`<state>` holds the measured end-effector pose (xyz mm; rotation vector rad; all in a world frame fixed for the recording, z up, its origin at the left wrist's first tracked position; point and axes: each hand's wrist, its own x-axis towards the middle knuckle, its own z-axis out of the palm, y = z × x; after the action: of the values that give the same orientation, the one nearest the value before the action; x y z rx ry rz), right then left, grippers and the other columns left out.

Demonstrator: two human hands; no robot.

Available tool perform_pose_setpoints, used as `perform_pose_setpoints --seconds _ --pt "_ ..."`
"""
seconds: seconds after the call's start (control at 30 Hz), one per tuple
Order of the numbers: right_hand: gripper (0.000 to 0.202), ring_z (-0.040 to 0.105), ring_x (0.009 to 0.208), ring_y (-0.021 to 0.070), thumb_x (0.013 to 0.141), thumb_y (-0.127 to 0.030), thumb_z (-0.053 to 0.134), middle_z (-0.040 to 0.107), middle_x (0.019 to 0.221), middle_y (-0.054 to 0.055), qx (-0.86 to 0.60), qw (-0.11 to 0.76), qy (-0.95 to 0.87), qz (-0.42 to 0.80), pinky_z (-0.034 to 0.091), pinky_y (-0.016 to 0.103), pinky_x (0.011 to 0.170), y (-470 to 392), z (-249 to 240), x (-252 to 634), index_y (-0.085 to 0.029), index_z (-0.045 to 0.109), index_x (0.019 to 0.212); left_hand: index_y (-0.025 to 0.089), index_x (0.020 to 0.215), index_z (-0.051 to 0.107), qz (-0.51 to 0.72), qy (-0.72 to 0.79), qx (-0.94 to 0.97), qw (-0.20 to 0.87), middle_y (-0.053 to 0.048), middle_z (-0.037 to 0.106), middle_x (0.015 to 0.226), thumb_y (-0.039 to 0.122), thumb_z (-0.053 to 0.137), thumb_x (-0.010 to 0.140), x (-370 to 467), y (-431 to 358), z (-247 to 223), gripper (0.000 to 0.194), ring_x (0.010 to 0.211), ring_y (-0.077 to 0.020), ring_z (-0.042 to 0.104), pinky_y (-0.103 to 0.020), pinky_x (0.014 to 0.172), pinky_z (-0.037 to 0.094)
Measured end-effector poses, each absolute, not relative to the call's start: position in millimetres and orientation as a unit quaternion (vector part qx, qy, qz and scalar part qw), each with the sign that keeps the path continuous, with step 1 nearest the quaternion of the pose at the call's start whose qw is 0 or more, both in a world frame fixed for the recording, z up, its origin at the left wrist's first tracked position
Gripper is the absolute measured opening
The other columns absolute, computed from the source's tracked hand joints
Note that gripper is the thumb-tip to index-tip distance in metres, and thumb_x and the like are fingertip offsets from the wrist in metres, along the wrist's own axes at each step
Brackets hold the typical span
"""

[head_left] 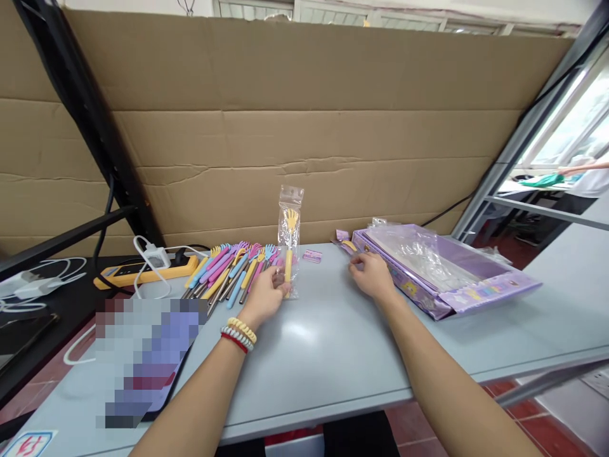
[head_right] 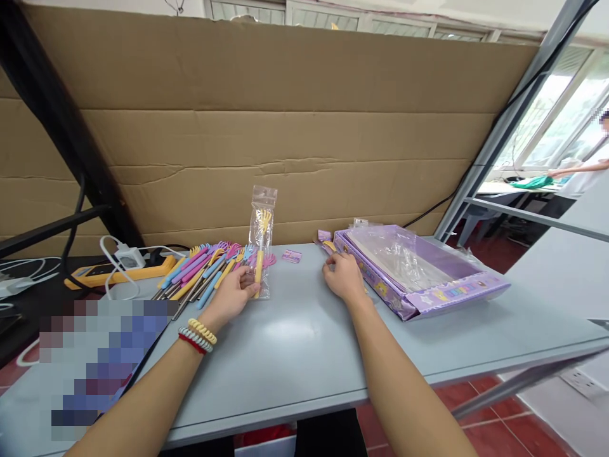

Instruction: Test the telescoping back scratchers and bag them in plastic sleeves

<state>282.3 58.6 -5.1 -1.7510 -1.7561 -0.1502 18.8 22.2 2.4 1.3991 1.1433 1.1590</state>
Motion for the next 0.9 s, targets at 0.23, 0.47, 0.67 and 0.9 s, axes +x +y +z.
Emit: perform_pose_setpoints --seconds 0.23,0.47,0.67,0.9 --pt "0.017 0.056 0.09 0.0242 0.075 -0.025 0.051 0.067 0.088 0.01 -0.671 0.324 -0.665 -0.046 0.041 0.034 0.082 59.1 -4.2 284.3 -0.016 0.066 0.077 0.013 0.099 0.06 0.496 0.468 0.576 0.451 -0.01 0.07 0.096 0.004 0.064 0.069 15.7 23.7 -3.0 0.031 0.088 -0.0201 0.067 -0.037 0.084 0.054" --pt "0.018 0.056 0.089 0.0233 0.074 -0.025 0.05 0.067 0.086 0.009 -0.663 0.334 -0.669 -0.041 0.042 0.034 0.082 57.2 -4.3 282.4 -0.017 0.066 0.076 0.013 0.096 0.061 0.492 0.489 0.579 0.429 -0.01 0.07 0.093 0.008 0.066 0.067 9.9 25.7 -3.2 0.03 0.089 -0.0207 0.067 -0.035 0.082 0.054" --pt "0.018 0.056 0.088 0.023 0.073 -0.024 0.05 0.068 0.087 0.008 -0.659 0.333 -0.673 -0.034 0.042 0.034 0.082 59.2 -4.8 283.1 -0.017 0.067 0.076 0.013 0.099 0.061 0.505 0.484 0.571 0.429 -0.009 0.07 0.093 0.008 0.065 0.067 9.6 25.8 -2.2 0.032 0.09 -0.02 0.066 -0.034 0.082 0.054" --pt "0.018 0.056 0.091 0.0247 0.074 -0.024 0.051 0.067 0.089 0.01 -0.669 0.318 -0.671 -0.036 0.041 0.035 0.083 58.1 -3.6 283.1 -0.016 0.067 0.078 0.012 0.101 0.06 0.502 0.49 0.568 0.43 -0.01 0.07 0.098 0.005 0.062 0.068 8.7 25.3 1.2 0.033 0.093 -0.0208 0.066 -0.036 0.086 0.053"
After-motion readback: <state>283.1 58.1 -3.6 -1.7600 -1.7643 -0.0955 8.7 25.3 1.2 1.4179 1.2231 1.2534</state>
